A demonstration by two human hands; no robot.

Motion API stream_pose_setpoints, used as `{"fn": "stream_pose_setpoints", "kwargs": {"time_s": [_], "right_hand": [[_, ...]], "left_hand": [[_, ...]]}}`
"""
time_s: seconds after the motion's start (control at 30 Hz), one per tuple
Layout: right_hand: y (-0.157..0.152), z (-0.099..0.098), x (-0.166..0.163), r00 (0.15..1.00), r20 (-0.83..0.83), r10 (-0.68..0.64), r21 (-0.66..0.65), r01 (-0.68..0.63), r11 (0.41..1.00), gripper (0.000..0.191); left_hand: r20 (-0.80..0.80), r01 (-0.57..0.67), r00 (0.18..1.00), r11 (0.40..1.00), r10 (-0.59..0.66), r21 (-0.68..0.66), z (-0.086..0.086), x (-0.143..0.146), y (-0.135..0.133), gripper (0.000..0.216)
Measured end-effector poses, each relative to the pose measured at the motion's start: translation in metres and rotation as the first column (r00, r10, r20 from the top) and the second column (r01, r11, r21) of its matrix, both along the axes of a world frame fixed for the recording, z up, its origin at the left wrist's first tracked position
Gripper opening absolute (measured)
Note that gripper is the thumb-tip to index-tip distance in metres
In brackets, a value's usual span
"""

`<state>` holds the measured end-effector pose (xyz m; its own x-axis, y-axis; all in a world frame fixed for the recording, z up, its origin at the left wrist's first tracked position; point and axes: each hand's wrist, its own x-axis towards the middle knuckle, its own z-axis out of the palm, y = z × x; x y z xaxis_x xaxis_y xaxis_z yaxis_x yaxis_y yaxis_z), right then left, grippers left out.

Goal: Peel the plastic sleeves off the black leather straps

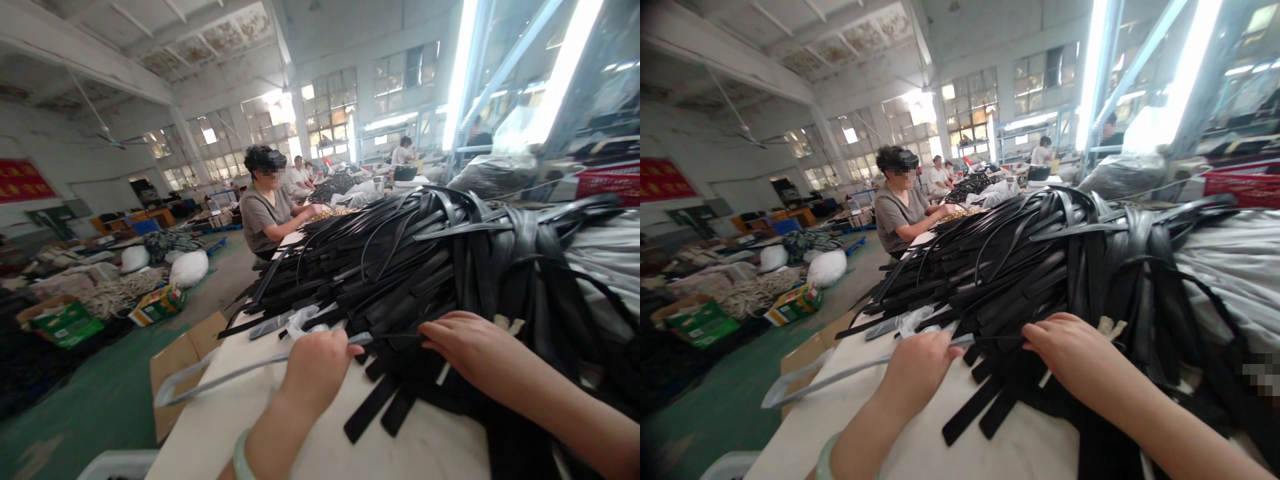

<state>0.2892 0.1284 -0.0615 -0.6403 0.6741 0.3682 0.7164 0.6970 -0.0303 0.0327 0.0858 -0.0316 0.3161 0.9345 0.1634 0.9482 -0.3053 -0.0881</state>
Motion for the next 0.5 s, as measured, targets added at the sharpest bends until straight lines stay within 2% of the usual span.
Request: {"fn": "stream_pose_setpoints", "kwargs": {"time_s": [0.17, 0.37, 0.43, 0.5], "right_hand": [[-0.005, 0.008, -0.003, 1.000, 0.012, 0.004, -0.051, -0.004, 0.999, 0.018], [-0.027, 0.001, -0.027, 0.994, 0.019, 0.107, -0.103, -0.104, 0.989, 0.013], [-0.024, 0.001, -0.026, 0.997, 0.025, 0.075, -0.118, -0.071, 0.991, 0.008], [-0.016, 0.007, -0.017, 0.999, 0.030, 0.014, -0.133, -0.010, 0.991, 0.013]], "left_hand": [[-0.023, 0.078, 0.997, 0.995, -0.080, -0.069, 0.003, 0.005, -0.003, 0.038], [-0.035, 0.229, 0.971, 0.964, -0.235, -0.132, -0.015, 0.024, -0.009, 0.032], [-0.034, 0.230, 0.971, 0.962, -0.237, -0.148, -0.017, 0.023, -0.007, 0.028], [-0.033, 0.178, 0.982, 0.973, -0.184, -0.147, -0.016, 0.016, -0.001, 0.026]]}}
